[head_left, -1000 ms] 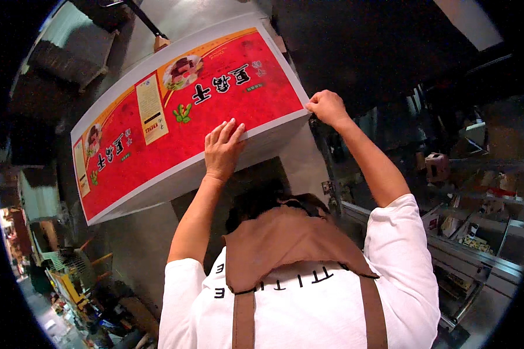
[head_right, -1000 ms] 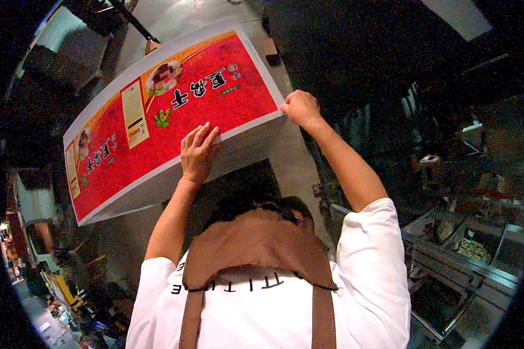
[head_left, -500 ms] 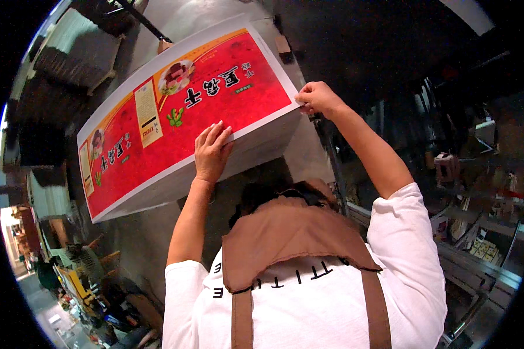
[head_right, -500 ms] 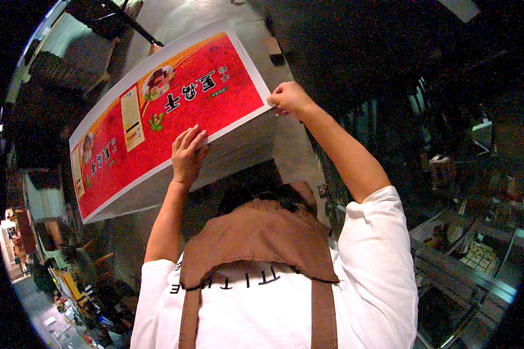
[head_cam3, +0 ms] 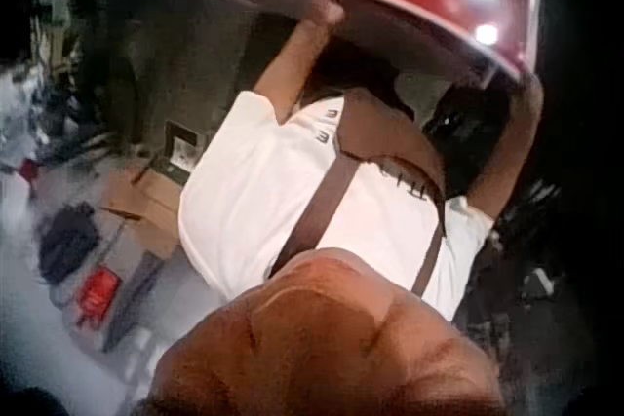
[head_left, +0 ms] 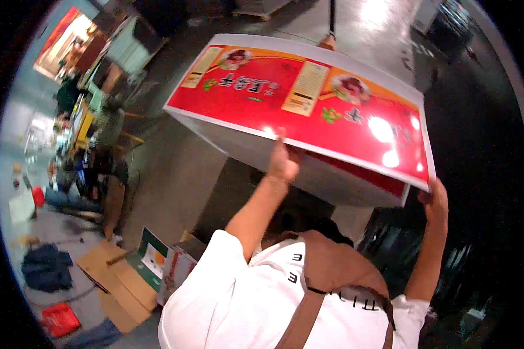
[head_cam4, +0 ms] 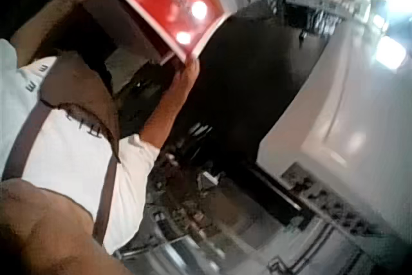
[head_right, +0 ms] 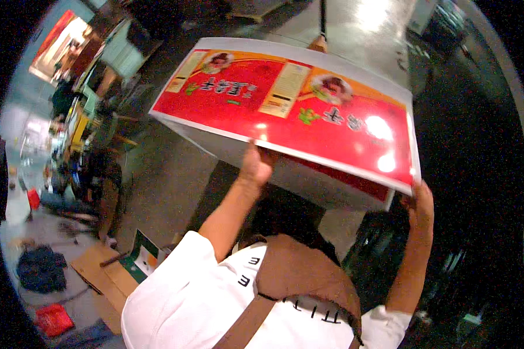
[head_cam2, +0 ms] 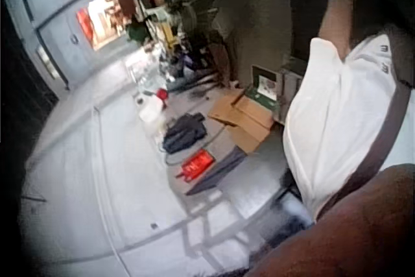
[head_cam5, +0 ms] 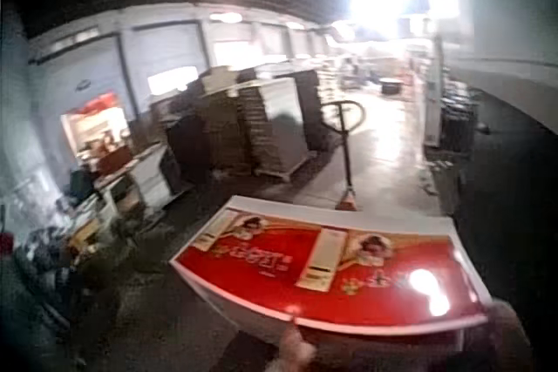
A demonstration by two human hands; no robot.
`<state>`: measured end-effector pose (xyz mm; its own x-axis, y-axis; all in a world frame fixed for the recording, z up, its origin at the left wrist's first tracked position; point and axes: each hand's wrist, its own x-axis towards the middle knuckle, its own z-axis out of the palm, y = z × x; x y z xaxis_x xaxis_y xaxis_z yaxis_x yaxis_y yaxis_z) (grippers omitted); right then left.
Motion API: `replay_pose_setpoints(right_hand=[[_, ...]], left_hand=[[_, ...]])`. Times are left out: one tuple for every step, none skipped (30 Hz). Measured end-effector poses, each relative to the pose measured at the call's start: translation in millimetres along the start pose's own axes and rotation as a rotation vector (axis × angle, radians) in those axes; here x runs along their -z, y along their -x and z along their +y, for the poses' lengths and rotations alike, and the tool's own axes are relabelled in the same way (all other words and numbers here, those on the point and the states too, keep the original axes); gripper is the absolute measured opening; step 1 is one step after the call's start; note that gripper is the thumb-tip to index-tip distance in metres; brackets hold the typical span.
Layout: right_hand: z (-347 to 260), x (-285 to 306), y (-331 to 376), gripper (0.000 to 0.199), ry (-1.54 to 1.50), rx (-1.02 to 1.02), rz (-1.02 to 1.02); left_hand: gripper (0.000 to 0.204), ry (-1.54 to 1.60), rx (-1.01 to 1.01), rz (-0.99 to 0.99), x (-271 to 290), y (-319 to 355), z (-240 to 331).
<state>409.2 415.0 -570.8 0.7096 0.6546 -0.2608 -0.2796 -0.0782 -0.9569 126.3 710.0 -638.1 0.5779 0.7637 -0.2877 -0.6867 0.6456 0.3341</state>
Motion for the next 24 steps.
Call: replay_pose_setpoints(right_hand=[[3.8,-1.1,3.0,0.028,0.009,0.005,0.027],[5.8,-4.2,5.0,0.029,0.036,-0.067,0.091],[8.5,-4.3,5.1,0.031,0.061,-0.142,0.161],[12.1,-8.9,3.6,0.031,0.069,-0.132,0.127],[19.5,-9.5,2.6,0.032,0.070,-0.121,0.115],[26.6,-2.0,2.9,0.034,-0.013,-0.177,0.151],[33.3,3.2,2.6,0.037,-0.099,-0.238,0.186],[35.8,-4.3,3.5,0.040,-0.152,-0.200,0.225],[34.8,-11.2,7.9,0.043,-0.204,-0.162,0.270],[32.9,-9.7,10.4,0.048,-0.159,-0.175,0.255],[18.5,-52.9,15.2,0.049,-0.243,-0.101,0.273],[12.9,-58.5,13.8,0.049,-0.194,-0.085,0.298],[8.0,-60.7,10.4,0.050,-0.144,-0.070,0.321],[-0.1,-70.2,9.5,0.049,-0.058,-0.042,0.335],[-7.3,-77.2,9.8,0.050,-0.004,-0.048,0.331],[-12.1,-64.6,3.6,0.051,0.066,-0.128,0.385],[-17.9,-55.3,2.9,0.052,0.130,-0.203,0.442],[-29.6,-71.0,-5.4,0.050,0.236,-0.175,0.451],[-43.6,-86.1,-11.2,0.051,0.323,-0.203,0.459],[-52.4,-86.3,-18.7,0.051,0.332,-0.216,0.404],[-60.2,-92.8,-24.6,0.052,0.337,-0.234,0.358],[-65.8,-107.8,-28.6,0.053,0.387,-0.228,0.478],[-71.1,-106.6,-29.8,0.055,0.389,-0.204,0.466],[-76.5,-110.2,-34.7,0.058,0.435,-0.246,0.462]], left_hand=[[0.050,0.014,-0.045,-0.017,15.4,-8.9,40.7],[0.048,-0.055,-0.144,0.005,27.2,-15.3,79.5],[0.046,-0.085,-0.253,0.011,34.6,-21.3,114.3],[0.043,-0.159,-0.414,0.055,66.1,-36.1,158.5],[0.041,-0.172,-0.468,0.023,72.9,-45.7,199.6],[0.041,-0.210,-0.439,0.108,82.8,-49.4,242.2],[0.044,-0.263,-0.453,0.071,106.4,-58.3,285.3],[0.048,-0.306,-0.406,0.098,127.1,-63.3,333.0],[0.052,-0.304,-0.337,0.091,129.9,-65.6,369.3],[0.057,-0.401,-0.280,0.140,153.0,-68.3,410.7],[0.059,-0.508,-0.303,0.254,137.5,-76.6,422.4],[0.059,-0.525,-0.207,0.252,138.9,-84.0,445.4],[0.058,-0.542,-0.110,0.250,141.9,-92.1,470.5],[0.058,-0.651,-0.019,0.229,139.5,-102.1,486.9],[0.057,-0.760,0.077,0.197,131.5,-114.9,499.6],[0.056,-0.868,0.173,0.161,123.7,-126.7,510.4],[0.053,-1.062,0.184,0.185,105.0,-133.6,515.6],[0.051,-1.105,0.233,0.182,87.5,-132.3,516.5],[0.049,-1.147,0.282,0.178,73.7,-133.8,516.0],[0.049,-1.232,0.359,0.176,65.8,-135.6,522.8],[0.048,-1.321,0.444,0.169,58.8,-144.2,527.5],[0.047,-1.409,0.529,0.160,56.1,-152.1,530.1],[0.048,-1.441,0.571,0.133,58.8,-157.9,530.8],[0.048,-1.476,0.608,0.109,62.3,-160.7,532.7]])
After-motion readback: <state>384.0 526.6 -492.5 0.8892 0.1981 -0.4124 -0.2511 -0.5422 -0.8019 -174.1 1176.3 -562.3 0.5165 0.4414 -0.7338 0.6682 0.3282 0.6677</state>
